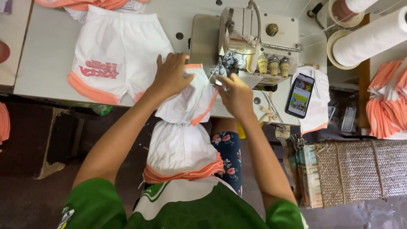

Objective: Sewing the edges and waistbands of white and orange shorts using an industrial overlock sewing machine.

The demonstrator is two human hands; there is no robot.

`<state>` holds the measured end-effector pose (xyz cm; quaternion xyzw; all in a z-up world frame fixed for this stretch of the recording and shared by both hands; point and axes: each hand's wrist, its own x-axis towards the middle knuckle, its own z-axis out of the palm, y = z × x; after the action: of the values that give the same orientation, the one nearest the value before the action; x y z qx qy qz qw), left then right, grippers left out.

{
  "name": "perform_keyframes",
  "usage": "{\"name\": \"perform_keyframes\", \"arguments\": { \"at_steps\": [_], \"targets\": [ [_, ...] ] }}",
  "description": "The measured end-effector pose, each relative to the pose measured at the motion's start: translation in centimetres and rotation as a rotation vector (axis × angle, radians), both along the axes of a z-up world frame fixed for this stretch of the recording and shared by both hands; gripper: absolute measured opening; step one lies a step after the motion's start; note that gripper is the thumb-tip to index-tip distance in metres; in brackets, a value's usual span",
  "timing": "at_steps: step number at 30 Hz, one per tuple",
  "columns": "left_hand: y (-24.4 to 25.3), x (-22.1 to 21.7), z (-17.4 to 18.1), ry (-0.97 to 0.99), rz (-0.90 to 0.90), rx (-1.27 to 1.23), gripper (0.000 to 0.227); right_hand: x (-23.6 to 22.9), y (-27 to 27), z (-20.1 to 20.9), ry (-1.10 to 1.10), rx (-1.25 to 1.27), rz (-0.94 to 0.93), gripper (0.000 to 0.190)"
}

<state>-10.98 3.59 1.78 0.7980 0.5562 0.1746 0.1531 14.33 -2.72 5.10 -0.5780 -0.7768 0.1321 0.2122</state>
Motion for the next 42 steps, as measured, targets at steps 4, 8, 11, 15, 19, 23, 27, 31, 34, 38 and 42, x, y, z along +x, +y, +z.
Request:
{"name": "perform_keyframes", "arguments": {
  "at_steps": [4,8,11,15,19,23,27,31,34,38,42],
  "targets": [
    [-1.0,0.3,0.6,-0.185,-0.092,0.138,0.010,-1.0,3.7,0.1,-0.153,0.058,0.044,0.025],
    [-5.3,0.6,5.0,-0.224,-0.146,0.170,0.006,-0.7,1.9,-0.2,-0.010,0.030,0.047,0.015],
    [-9.7,0.4,7.8,-0.268,-0.099,0.058,0.009,-0.3,-2.9,1.8,0.455,-0.073,-0.060,0.019],
    [-14.2,-1.9,8.2,-0.901,-0.151,-0.532,0.005,-0.1,-8.1,1.8,0.983,-0.728,-0.011,0.037],
    [-14.0,-10.4,15.7,-0.388,-0.244,-0.792,0.068,-3.6,-6.1,8.4,0.756,-0.488,-0.038,0.011],
    [-14.7,-16.8,17.3,-0.149,0.154,0.166,0.028,-9.9,-6.1,13.9,0.796,-0.078,-0.123,0.017],
    [-16.4,-19.8,20.2,-0.220,0.225,0.836,0.031,-14.5,-6.0,15.4,0.915,0.430,0.226,0.021],
    [-13.4,-23.7,14.1,-0.347,0.375,0.768,0.032,-19.3,-4.2,9.9,0.965,0.440,0.216,0.030],
    [-12.1,-25.8,6.3,-0.388,0.454,0.515,0.041,-20.8,-2.9,1.8,0.884,0.357,0.250,0.027],
    [-14.7,-26.1,-1.3,0.094,0.414,0.036,0.048,-18.1,-4.5,-6.4,0.633,0.000,0.293,0.028],
    [-20.2,-19.3,-0.7,0.217,0.465,-0.108,0.080,-11.6,-9.8,-6.0,0.587,-0.363,0.326,0.020]
  ]
}}
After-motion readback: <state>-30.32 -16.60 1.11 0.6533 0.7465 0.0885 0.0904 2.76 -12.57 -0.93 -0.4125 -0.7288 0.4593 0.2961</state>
